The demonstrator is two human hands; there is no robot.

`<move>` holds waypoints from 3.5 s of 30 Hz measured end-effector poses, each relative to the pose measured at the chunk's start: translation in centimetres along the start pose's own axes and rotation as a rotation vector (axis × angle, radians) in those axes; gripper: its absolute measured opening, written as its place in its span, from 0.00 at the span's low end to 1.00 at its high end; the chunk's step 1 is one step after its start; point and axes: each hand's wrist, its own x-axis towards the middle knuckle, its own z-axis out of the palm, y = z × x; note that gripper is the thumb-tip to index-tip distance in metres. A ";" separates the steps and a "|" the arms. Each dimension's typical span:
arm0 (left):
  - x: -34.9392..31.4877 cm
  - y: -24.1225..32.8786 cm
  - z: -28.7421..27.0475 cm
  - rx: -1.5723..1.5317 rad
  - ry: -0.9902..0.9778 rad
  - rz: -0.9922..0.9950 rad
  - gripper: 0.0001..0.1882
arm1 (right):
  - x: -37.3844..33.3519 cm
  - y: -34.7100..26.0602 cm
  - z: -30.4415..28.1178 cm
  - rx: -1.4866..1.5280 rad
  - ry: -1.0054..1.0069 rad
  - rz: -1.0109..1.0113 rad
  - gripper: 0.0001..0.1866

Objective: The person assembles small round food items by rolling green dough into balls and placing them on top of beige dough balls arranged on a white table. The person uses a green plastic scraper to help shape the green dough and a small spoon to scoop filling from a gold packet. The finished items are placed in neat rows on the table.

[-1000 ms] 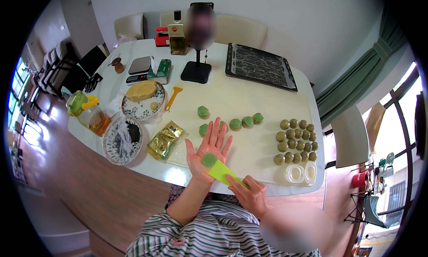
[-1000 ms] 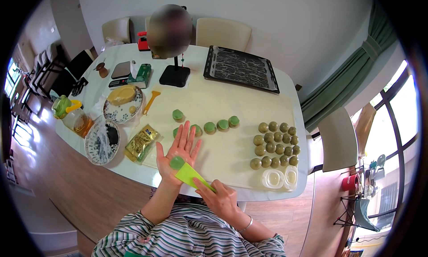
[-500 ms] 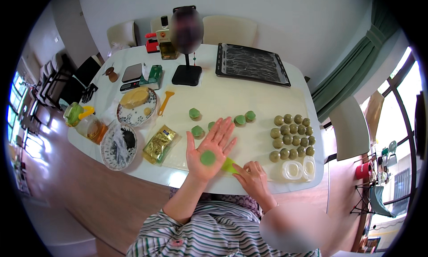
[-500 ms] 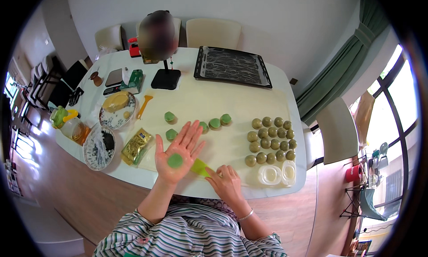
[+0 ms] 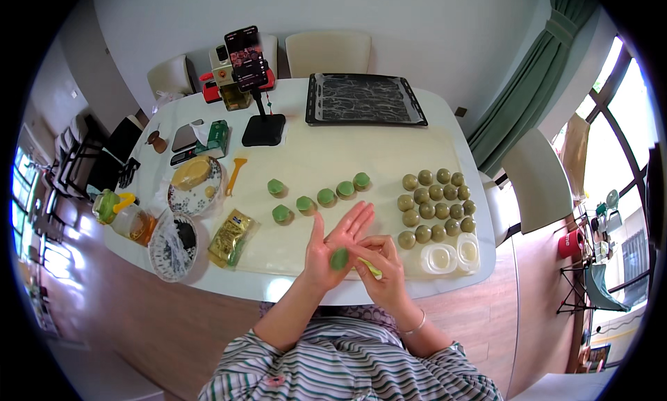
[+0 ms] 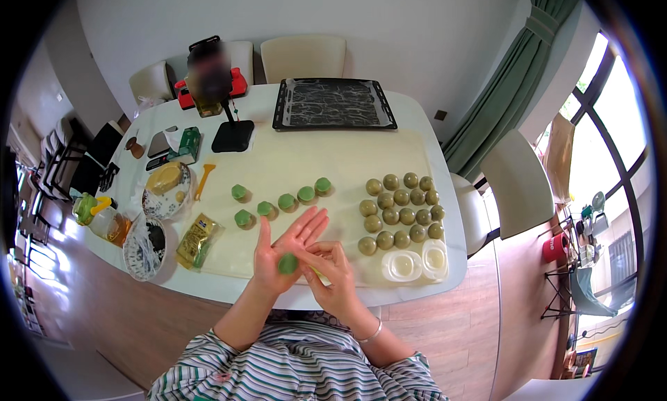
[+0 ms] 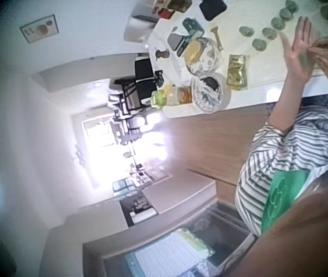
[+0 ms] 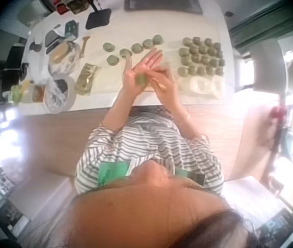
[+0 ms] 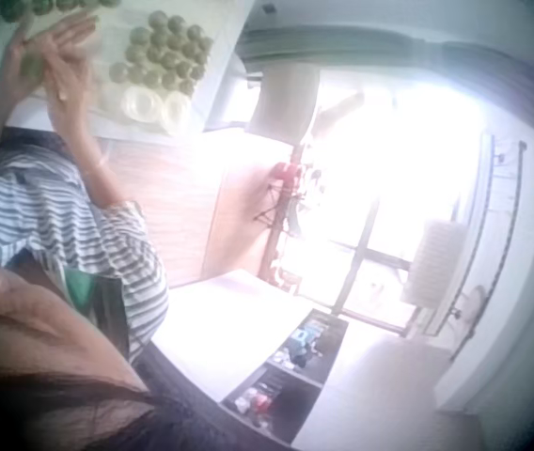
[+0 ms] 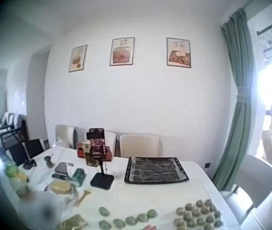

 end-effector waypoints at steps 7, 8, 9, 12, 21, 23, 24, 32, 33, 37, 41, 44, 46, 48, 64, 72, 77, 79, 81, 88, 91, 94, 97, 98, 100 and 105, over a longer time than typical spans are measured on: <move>-0.7 -0.8 1.5 -0.071 0.129 -0.206 0.52 | 0.2 1.7 -1.7 0.212 -0.183 0.053 0.20; -0.7 -0.9 1.7 -0.060 0.157 -0.217 0.51 | 0.0 2.0 -1.7 0.246 -0.191 0.055 0.20; -0.7 -1.1 1.8 -0.049 0.186 -0.227 0.50 | -0.2 2.2 -1.7 0.280 -0.199 0.058 0.20; -0.8 -1.6 1.6 0.047 0.249 -0.262 0.50 | -0.7 1.9 -1.9 0.374 -0.208 0.215 0.20; -1.6 -2.4 -0.1 0.302 0.267 -0.297 0.40 | -0.6 2.4 -2.4 0.344 -0.292 0.114 0.18; -1.9 -2.5 0.2 0.303 0.286 -0.275 0.38 | -0.6 2.5 -2.6 0.360 -0.336 0.117 0.18; -2.1 -2.5 0.6 0.303 0.295 -0.263 0.36 | -0.7 2.5 -2.7 0.368 -0.359 0.118 0.18; -2.3 -2.1 1.6 0.348 0.283 -0.257 0.33 | -1.1 2.5 -2.3 0.349 -0.300 0.088 0.20; -2.3 -2.0 1.5 0.347 0.282 -0.267 0.33 | -1.1 2.4 -2.3 0.337 -0.303 0.087 0.20; -2.2 -2.4 0.4 0.273 0.276 -0.311 0.32 | -1.4 2.4 -2.4 0.298 -0.340 0.093 0.21; -2.0 -2.9 -0.2 0.197 0.242 -0.305 0.33 | -1.3 2.3 -2.9 0.249 -0.381 0.071 0.23; -1.9 -3.1 -0.3 0.151 0.217 -0.300 0.35 | -1.4 2.4 -3.1 0.276 -0.364 0.105 0.23; -1.7 -3.2 -0.4 0.137 0.215 -0.309 0.37 | -1.5 2.4 -3.3 0.281 -0.354 0.120 0.23; -1.6 -3.3 -0.7 0.144 0.230 -0.321 0.38 | -1.7 2.7 -3.3 0.271 -0.354 0.123 0.23; 2.5 -2.0 -0.1 -0.325 0.204 -0.347 0.47 | 12.0 11.5 -13.1 -0.621 -0.258 0.052 0.15; 12.8 -3.0 -2.3 -0.064 0.366 -0.180 0.56 | 14.7 17.1 -13.5 -0.649 -0.690 0.261 0.23; 18.0 -5.6 -5.2 0.060 0.497 -0.240 0.58 | 15.2 17.8 -12.6 -0.627 -0.715 0.250 0.20; 18.7 -6.2 -5.6 0.063 0.478 -0.235 0.58 | 15.1 17.2 -12.3 -0.675 -0.713 0.257 0.19; 18.2 -6.0 -4.3 0.071 0.447 -0.207 0.57 | 15.1 16.6 -12.2 -0.715 -0.718 0.257 0.18; 15.2 -0.5 -0.5 0.074 0.440 -0.012 0.49 | 17.7 13.2 -11.6 -0.539 -0.547 0.113 0.20; 13.0 5.0 -0.6 -0.046 0.371 0.089 0.45 | 19.9 12.4 -8.9 -0.247 -0.416 0.045 0.22; 9.3 11.4 -2.6 -0.074 0.339 0.223 0.43 | 21.0 11.3 -2.9 -0.055 -0.476 0.037 0.24; 5.2 15.7 -5.2 -0.119 0.278 0.320 0.45 | 21.1 11.1 2.9 -0.022 -0.638 -0.026 0.24; 3.7 16.6 -5.7 -0.134 0.287 0.357 0.45 | 21.0 11.5 4.8 -0.025 -0.699 -0.069 0.24; 1.1 17.4 -6.6 -0.168 0.295 0.424 0.46 | 20.7 12.4 7.9 -0.102 -0.720 -0.097 0.23; -2.5 17.2 -8.4 -0.314 0.248 0.414 0.46 | 20.3 13.5 11.3 -0.200 -0.803 -0.092 0.21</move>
